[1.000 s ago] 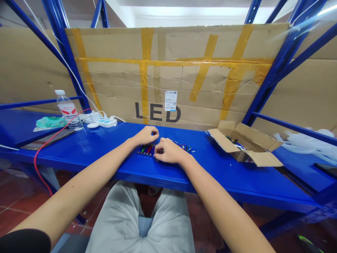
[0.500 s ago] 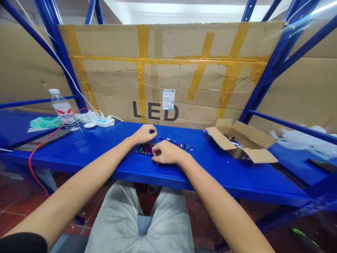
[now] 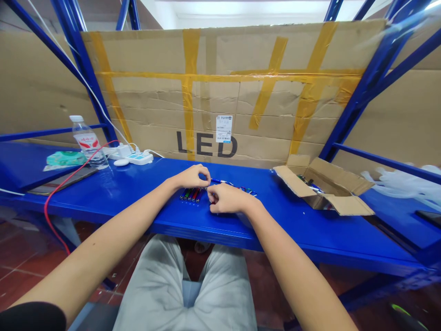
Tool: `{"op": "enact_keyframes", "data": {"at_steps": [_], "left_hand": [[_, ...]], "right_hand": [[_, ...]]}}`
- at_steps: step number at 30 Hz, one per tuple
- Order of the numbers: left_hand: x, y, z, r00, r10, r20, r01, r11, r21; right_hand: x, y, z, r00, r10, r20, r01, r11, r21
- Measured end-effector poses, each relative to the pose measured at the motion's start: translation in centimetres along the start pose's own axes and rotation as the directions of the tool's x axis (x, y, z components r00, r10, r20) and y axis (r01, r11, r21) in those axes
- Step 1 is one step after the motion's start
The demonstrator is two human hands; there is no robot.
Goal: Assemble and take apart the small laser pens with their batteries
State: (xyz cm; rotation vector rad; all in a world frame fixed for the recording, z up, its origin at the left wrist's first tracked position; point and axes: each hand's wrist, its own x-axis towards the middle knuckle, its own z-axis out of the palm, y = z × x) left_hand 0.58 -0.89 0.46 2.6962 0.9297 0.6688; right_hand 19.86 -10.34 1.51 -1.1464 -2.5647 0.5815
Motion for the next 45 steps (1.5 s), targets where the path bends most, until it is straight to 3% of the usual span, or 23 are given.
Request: {"op": "enact_keyframes", "data": {"at_steps": [10,19,26,40,45], "left_hand": [[0.1,0.1,0.2,0.996,-0.025,0.086,0.012,0.989,0.146],[0.3,0.4,0.7,0.996,-0.056,0.066,0.041,0.976,0.212],[0.8,-0.4,0.8,0.987,-0.070,-0.144,0.102,0.969,0.223],[0.7,-1.9,1.3,0.950,-0.288,-0.116,0.301,0.947,0.112],[0.9,-0.9,0.9,0.950,-0.224,-0.216,0.242,0.969,0.059]], "right_hand": [[-0.6,2.5,-2.4,0.980,0.111,-0.166,-0.031,0.905,0.425],[0.2,3.5,-2.2,0.964,0.165,-0.209,-0.064,0.904,0.422],[0.5,3.8,-2.1,0.951,0.180,-0.252,-0.020,0.847,0.531],[1.5,4.7,-2.0,0.825,0.374,-0.423,-0.032,0.779,0.626],[1.6,4.9,-2.0,0.813,0.408,-0.416,-0.025,0.738,0.674]]}}
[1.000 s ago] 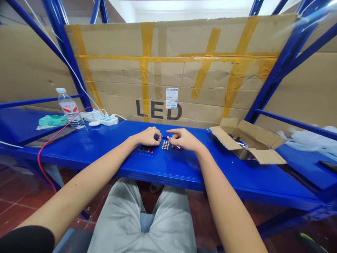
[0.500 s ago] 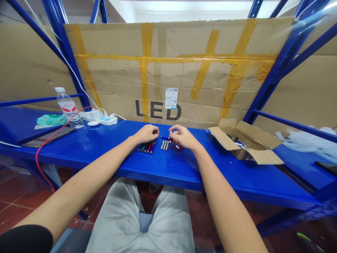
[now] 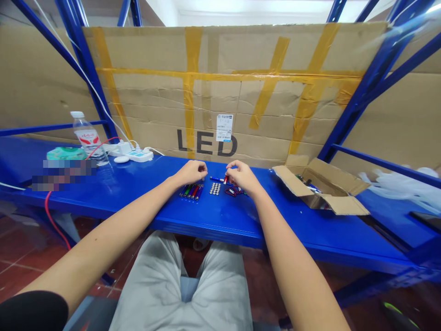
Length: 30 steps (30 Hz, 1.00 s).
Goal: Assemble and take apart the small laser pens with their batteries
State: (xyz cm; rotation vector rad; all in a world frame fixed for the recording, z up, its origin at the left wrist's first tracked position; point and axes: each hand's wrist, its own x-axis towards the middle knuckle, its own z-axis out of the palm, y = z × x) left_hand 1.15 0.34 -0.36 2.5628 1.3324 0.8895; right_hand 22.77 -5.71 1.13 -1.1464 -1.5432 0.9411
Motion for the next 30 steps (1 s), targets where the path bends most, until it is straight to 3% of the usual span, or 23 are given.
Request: {"op": "enact_keyframes", "data": {"at_steps": [4,8,14,21,30], "left_hand": [[-0.3,1.0,-0.4,0.983,0.170,0.070,-0.164,0.983,-0.080],[-0.7,1.5,-0.5,0.938,0.290,0.190,-0.280,0.957,-0.081],[-0.6,1.6,-0.1,0.924,0.326,0.199,-0.343,0.938,0.056],[-1.1,2.2,-0.6,0.895,0.371,0.247,-0.393,0.919,0.043],[-1.2,2.2,-1.1,0.855,0.388,0.344,-0.386,0.919,-0.079]], "right_hand": [[0.0,0.1,-0.1,1.000,-0.007,-0.028,0.009,0.999,0.041],[0.0,0.2,-0.3,0.996,-0.044,-0.084,0.040,0.998,-0.047],[-0.2,0.0,-0.3,0.996,-0.080,-0.046,0.066,0.967,-0.244],[-0.2,0.6,-0.2,0.986,-0.168,-0.019,0.140,0.876,-0.462],[-0.3,0.6,0.1,0.991,-0.134,0.023,0.129,0.868,-0.479]]}}
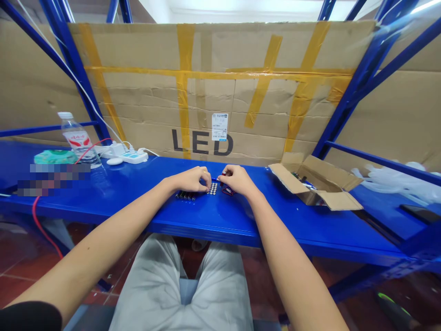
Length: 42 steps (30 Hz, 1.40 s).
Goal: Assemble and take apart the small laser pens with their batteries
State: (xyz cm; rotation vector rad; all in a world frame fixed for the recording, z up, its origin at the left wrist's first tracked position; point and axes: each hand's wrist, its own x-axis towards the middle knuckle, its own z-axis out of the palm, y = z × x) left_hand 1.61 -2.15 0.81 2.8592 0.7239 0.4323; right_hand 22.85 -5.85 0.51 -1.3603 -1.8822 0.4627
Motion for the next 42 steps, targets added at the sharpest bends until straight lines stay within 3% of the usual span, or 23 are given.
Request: {"op": "enact_keyframes", "data": {"at_steps": [8,16,20,27,31,37,42], "left_hand": [[0.01,0.04,0.01,0.996,-0.059,0.065,0.060,0.998,-0.011],[-0.32,0.27,-0.69,0.985,-0.129,0.114,0.140,0.985,-0.098],[-0.33,-0.13,-0.72,0.993,-0.096,0.076,0.098,0.995,-0.031],[-0.29,0.29,-0.74,0.984,-0.125,0.123,0.107,0.983,0.146],[-0.18,0.48,-0.76,0.979,-0.135,0.153,0.113,0.983,0.148],[-0.25,0.19,-0.38,0.963,-0.231,0.141,0.219,0.971,0.097],[-0.37,0.42,-0.23,0.958,-0.256,0.126,0.250,0.966,0.066]], "right_hand": [[-0.12,0.01,0.04,0.997,-0.048,0.053,0.045,0.998,0.050],[-0.47,-0.25,-0.05,0.993,-0.045,0.113,0.049,0.998,-0.030],[-0.60,-0.54,-0.04,0.988,-0.049,0.146,0.058,0.997,-0.059],[-0.60,-0.46,0.00,0.979,-0.045,0.198,0.057,0.997,-0.055],[-0.57,-0.40,-0.01,0.973,-0.032,0.228,0.042,0.998,-0.039],[-0.67,-0.30,0.03,0.961,-0.024,0.277,0.027,1.000,-0.006],[-0.60,-0.16,0.05,0.972,-0.073,0.223,0.079,0.997,-0.021]]}}
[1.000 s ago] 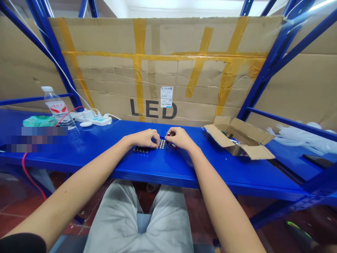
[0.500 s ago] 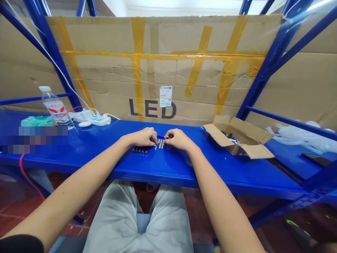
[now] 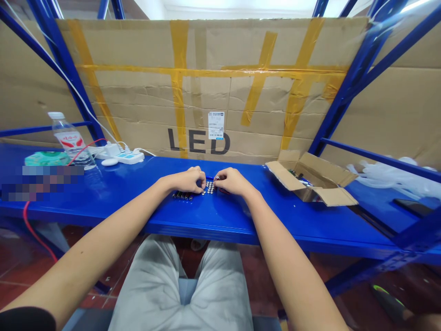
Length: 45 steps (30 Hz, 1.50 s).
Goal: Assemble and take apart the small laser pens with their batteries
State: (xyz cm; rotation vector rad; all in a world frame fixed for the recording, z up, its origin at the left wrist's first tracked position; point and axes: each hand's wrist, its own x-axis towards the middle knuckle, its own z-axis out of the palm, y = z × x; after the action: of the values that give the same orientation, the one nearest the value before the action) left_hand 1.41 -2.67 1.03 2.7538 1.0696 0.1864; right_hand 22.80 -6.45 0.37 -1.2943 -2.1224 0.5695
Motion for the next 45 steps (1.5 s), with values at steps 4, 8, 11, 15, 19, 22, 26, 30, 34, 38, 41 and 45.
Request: {"op": "enact_keyframes", "data": {"at_steps": [4,8,11,15,19,22,26,30,34,38,41,45], "left_hand": [[0.0,0.2,0.0,0.999,0.028,-0.020,-0.028,1.000,0.011],[0.0,0.2,-0.2,0.996,0.047,-0.073,-0.049,0.999,-0.022],[0.0,0.2,-0.5,0.980,0.086,-0.181,-0.114,0.983,-0.147],[0.1,0.8,-0.7,0.875,0.099,-0.474,-0.219,0.953,-0.207],[0.4,1.8,-0.2,0.755,0.150,-0.638,-0.302,0.943,-0.137],[0.6,2.2,0.2,0.718,0.223,-0.659,-0.339,0.939,-0.052],[0.8,2.2,0.4,0.711,0.274,-0.647,-0.367,0.930,-0.009],[0.8,2.1,0.5,0.734,0.286,-0.616,-0.370,0.929,-0.009],[0.6,2.3,0.6,0.759,0.302,-0.577,-0.368,0.930,0.002],[0.3,2.1,0.2,0.759,0.244,-0.604,-0.303,0.953,0.005],[0.1,1.5,-0.2,0.818,0.213,-0.535,-0.227,0.973,0.040],[-0.1,0.6,-0.6,0.914,0.255,-0.314,-0.228,0.966,0.120]], "right_hand": [[0.5,0.3,-0.1,0.975,-0.055,-0.214,0.046,0.998,-0.045],[0.9,0.6,0.0,0.944,-0.032,-0.328,0.061,0.995,0.079],[0.8,0.7,0.1,0.962,-0.047,-0.269,0.084,0.989,0.126],[0.7,0.5,0.2,0.975,-0.067,-0.213,0.089,0.992,0.094],[0.7,0.5,0.3,0.980,-0.079,-0.183,0.102,0.987,0.120],[0.7,0.5,0.4,0.982,-0.101,-0.162,0.127,0.980,0.156],[0.7,0.4,0.4,0.981,-0.117,-0.152,0.143,0.974,0.175],[0.6,0.2,0.4,0.981,-0.116,-0.156,0.142,0.976,0.167],[0.6,0.1,0.4,0.979,-0.121,-0.167,0.148,0.976,0.158],[0.8,0.4,0.2,0.975,-0.101,-0.199,0.130,0.982,0.136],[0.9,0.5,0.0,0.973,-0.083,-0.216,0.110,0.987,0.117],[0.8,0.4,-0.1,0.973,-0.070,-0.219,0.095,0.990,0.105]]}}
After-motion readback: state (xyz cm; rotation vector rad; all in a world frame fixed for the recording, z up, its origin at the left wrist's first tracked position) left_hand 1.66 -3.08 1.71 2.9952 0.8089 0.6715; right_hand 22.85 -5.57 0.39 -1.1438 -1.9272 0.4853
